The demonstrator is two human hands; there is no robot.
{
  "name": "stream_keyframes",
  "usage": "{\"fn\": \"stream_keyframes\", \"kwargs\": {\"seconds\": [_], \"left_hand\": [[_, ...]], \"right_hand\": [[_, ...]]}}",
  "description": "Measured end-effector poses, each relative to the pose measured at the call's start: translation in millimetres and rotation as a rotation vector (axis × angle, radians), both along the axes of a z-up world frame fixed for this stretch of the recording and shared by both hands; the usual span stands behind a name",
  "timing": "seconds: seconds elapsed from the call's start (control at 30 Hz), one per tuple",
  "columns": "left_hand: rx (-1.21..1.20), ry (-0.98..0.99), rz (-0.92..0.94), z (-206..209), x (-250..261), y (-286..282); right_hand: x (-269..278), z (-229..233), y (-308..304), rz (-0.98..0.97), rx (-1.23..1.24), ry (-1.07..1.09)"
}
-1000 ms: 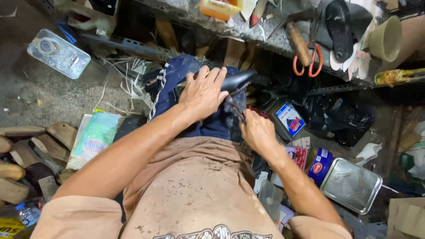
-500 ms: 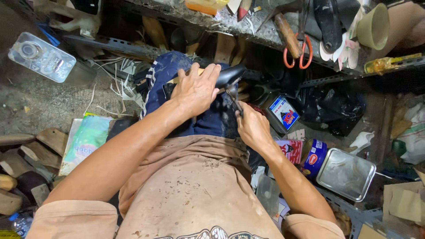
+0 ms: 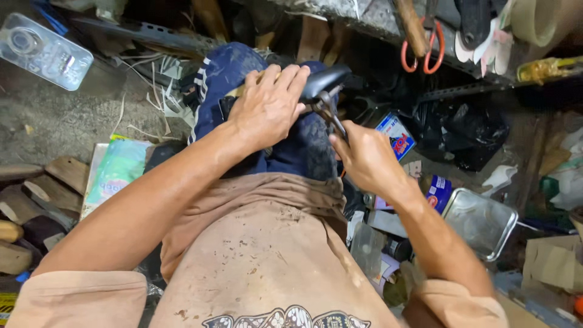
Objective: The person uses a hammer and a curved metal tool to repeatedly tap and shape the sole of a black slip-on shoe. They hold the shoe on their lap, rotate it to access different areas, and continue hammering along the edges and heel.
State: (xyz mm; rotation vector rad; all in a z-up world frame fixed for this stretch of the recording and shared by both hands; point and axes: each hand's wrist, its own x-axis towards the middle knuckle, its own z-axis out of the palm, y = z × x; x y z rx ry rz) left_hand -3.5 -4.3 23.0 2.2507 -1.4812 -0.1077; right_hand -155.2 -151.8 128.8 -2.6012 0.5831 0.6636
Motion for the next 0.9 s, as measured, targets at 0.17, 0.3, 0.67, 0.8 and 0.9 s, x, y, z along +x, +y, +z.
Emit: {"fn": "stream_keyframes", "kwargs": {"seconds": [0.17, 0.3, 0.67, 0.8, 0.9], "left_hand": [[0.073, 0.161, -0.06, 0.4, -1.4, -1.9], [0.076, 0.238, -0.056, 1.6, -0.8, -3.8], [0.095, 0.271, -0.027, -8.8, 10.2, -9.7], [0.052, 0.306, -0.073, -0.9, 19.0, -7.5], [0.058, 0.237, -0.071, 0.8, 17.9, -7.6]], "right_hand": [[-19.3, -26.0, -5.9, 0.182, -0.272, -0.154], [-39.6, -57.5, -21.9, 0.615, -0.947, -0.32], [14.0, -10.5, -59.2, 0.37, -0.147, -0.036], [-11.5, -45.6, -76.5, 0.469, -0.374, -0.251], [-22.8, -62.5, -76.0, 0.486, -0.5, -0.284]]}}
